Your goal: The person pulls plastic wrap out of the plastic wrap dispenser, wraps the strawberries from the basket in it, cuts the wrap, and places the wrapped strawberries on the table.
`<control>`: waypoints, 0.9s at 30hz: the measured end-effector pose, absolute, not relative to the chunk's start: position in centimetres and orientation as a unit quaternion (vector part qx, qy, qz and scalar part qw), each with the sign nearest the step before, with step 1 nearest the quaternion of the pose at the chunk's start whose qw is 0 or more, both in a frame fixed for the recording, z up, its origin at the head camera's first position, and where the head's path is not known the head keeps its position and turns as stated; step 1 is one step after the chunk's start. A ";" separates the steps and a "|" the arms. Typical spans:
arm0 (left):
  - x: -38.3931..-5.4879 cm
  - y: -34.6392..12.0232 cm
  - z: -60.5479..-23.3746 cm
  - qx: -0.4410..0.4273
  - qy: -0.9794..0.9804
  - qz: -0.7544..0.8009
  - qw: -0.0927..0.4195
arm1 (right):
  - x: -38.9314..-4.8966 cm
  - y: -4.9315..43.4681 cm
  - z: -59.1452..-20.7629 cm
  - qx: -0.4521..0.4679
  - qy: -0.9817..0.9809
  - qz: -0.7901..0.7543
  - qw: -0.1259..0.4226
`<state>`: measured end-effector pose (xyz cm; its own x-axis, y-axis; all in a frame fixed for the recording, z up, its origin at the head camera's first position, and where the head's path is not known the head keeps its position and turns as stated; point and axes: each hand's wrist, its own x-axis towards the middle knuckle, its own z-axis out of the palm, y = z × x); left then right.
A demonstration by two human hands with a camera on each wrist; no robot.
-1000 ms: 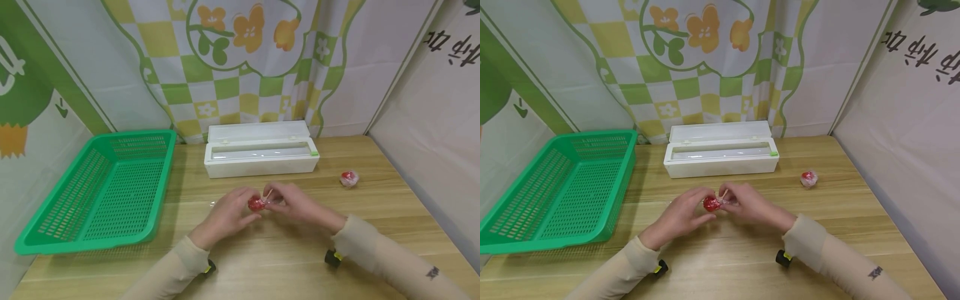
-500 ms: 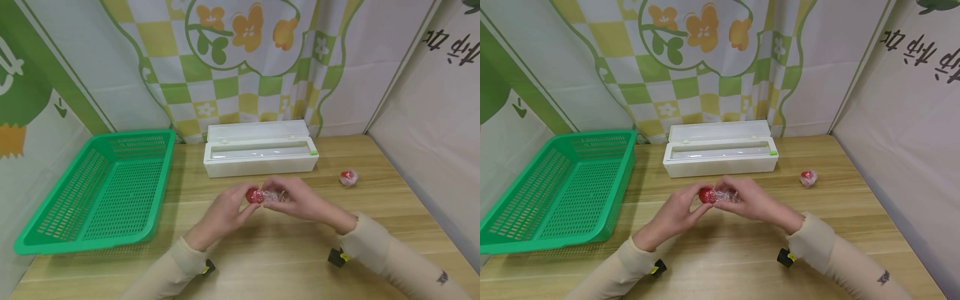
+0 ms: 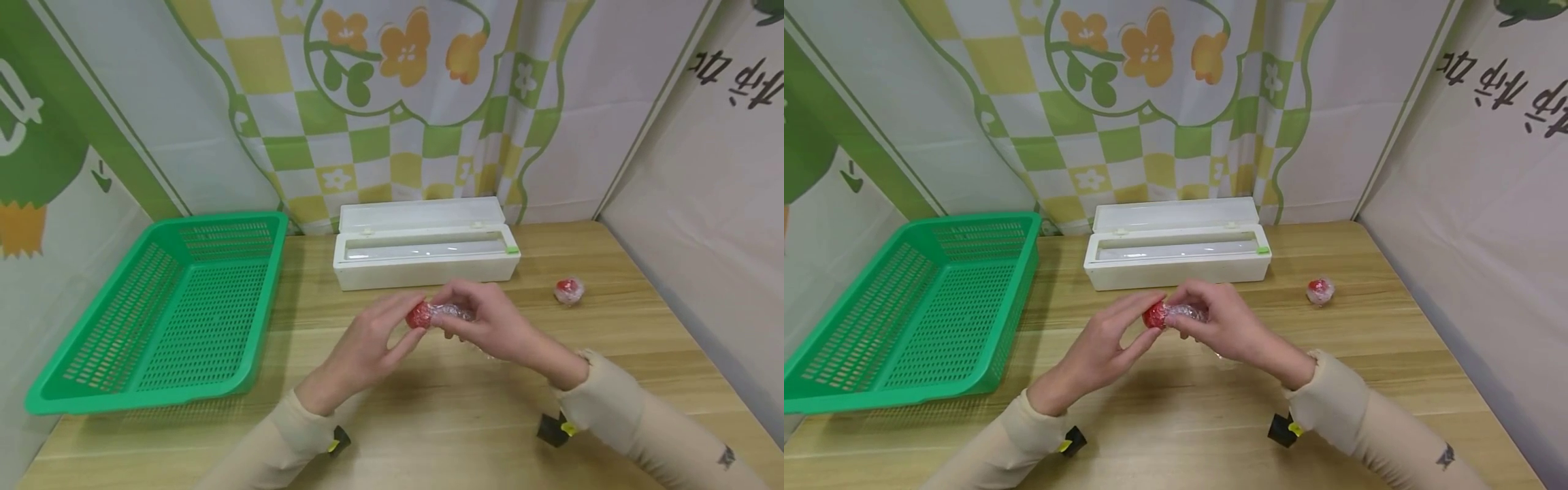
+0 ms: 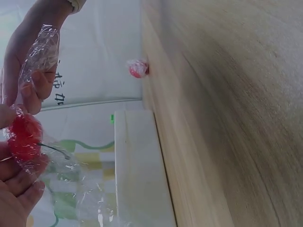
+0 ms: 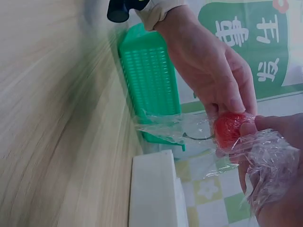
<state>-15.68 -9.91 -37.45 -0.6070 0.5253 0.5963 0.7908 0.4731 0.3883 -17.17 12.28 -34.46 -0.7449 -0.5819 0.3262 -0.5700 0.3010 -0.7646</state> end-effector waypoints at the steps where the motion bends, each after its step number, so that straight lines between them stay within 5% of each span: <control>1: -15.7 -9.9 -37.4 -0.398 -0.831 -0.330 0.207 | -17.1 12.2 -34.4 -0.356 0.805 -0.475 0.004; 11: -15.5 -9.6 -37.2 -0.397 -0.819 -0.341 0.234 | -16.4 11.7 -33.7 -0.375 0.787 -0.490 0.004; 22: -15.3 -10.0 -37.0 -0.377 -0.831 -0.304 0.273 | -16.4 12.2 -33.2 -0.379 0.808 -0.445 -0.068; 27: -15.2 -10.0 -36.9 -0.393 -0.815 -0.341 0.255 | -16.7 12.9 -33.1 -0.383 0.790 -0.479 -0.005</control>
<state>-15.19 -10.05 -36.90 -0.5602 0.4674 0.6839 0.8151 0.4583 0.3544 -16.72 12.93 -33.10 -0.7060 -0.6007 0.3751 -0.6103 0.2473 -0.7526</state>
